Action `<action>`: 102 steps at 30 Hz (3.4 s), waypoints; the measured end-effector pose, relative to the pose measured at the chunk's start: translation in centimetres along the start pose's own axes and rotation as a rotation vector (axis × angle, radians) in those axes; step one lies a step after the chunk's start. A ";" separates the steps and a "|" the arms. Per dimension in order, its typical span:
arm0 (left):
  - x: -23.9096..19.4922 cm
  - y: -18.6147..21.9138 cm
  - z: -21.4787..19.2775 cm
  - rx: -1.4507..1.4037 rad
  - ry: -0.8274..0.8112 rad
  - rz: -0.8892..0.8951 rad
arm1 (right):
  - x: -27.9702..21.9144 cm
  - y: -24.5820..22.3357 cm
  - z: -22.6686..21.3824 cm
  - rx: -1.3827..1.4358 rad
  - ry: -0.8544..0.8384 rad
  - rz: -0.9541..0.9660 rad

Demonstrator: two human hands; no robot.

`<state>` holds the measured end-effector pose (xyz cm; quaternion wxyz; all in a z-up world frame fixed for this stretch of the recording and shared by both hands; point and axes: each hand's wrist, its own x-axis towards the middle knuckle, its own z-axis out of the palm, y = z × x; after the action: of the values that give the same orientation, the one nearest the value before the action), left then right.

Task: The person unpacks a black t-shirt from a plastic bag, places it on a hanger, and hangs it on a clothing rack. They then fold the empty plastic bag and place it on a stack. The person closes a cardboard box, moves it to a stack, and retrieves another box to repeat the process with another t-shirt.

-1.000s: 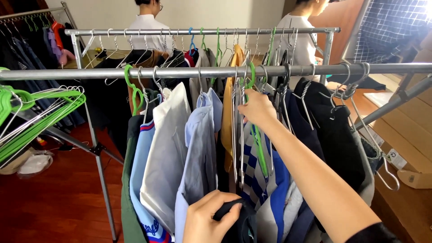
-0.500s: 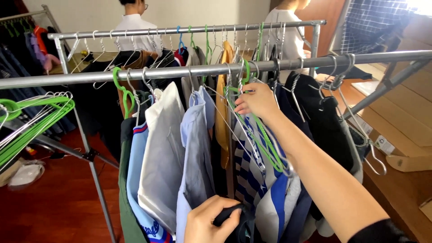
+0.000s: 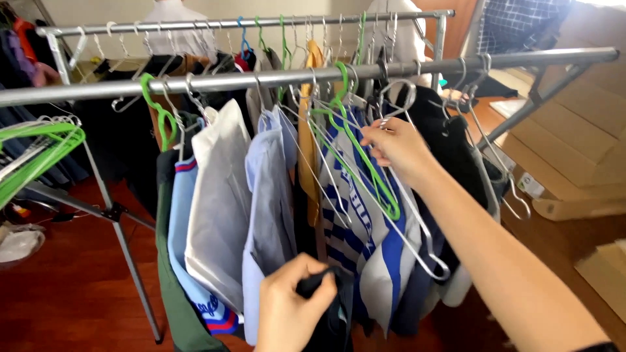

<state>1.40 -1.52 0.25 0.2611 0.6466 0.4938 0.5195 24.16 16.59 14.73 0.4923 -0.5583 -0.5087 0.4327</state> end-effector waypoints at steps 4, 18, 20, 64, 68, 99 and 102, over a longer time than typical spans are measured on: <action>0.6 1.2 1.6 -0.047 0.004 -0.043 | -4.3 3.4 -5.4 0.069 0.041 0.078; 0.6 7.0 10.3 -0.171 -0.254 0.031 | -19.4 12.6 -22.6 0.445 0.518 -0.101; 0.5 8.0 11.2 -0.173 -0.287 -0.003 | -21.2 11.7 -22.8 0.560 0.567 -0.181; 7.8 5.0 5.2 -0.073 -0.073 0.004 | -9.0 28.1 -22.7 -0.057 0.395 -0.401; 8.2 5.8 4.9 -0.079 -0.043 -0.179 | -10.4 26.1 -23.0 -0.090 0.379 -0.341; 4.6 -2.0 11.1 0.370 -0.351 0.404 | -11.4 18.9 -17.9 -0.621 0.376 -0.194; 3.1 -2.1 12.2 0.403 -0.359 0.431 | -11.7 18.0 -16.5 -0.648 0.338 -0.188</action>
<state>11.94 4.23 -4.19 0.0952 0.8557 0.3849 0.3325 41.64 3.16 -1.02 0.4046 -0.6995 -0.5797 0.1043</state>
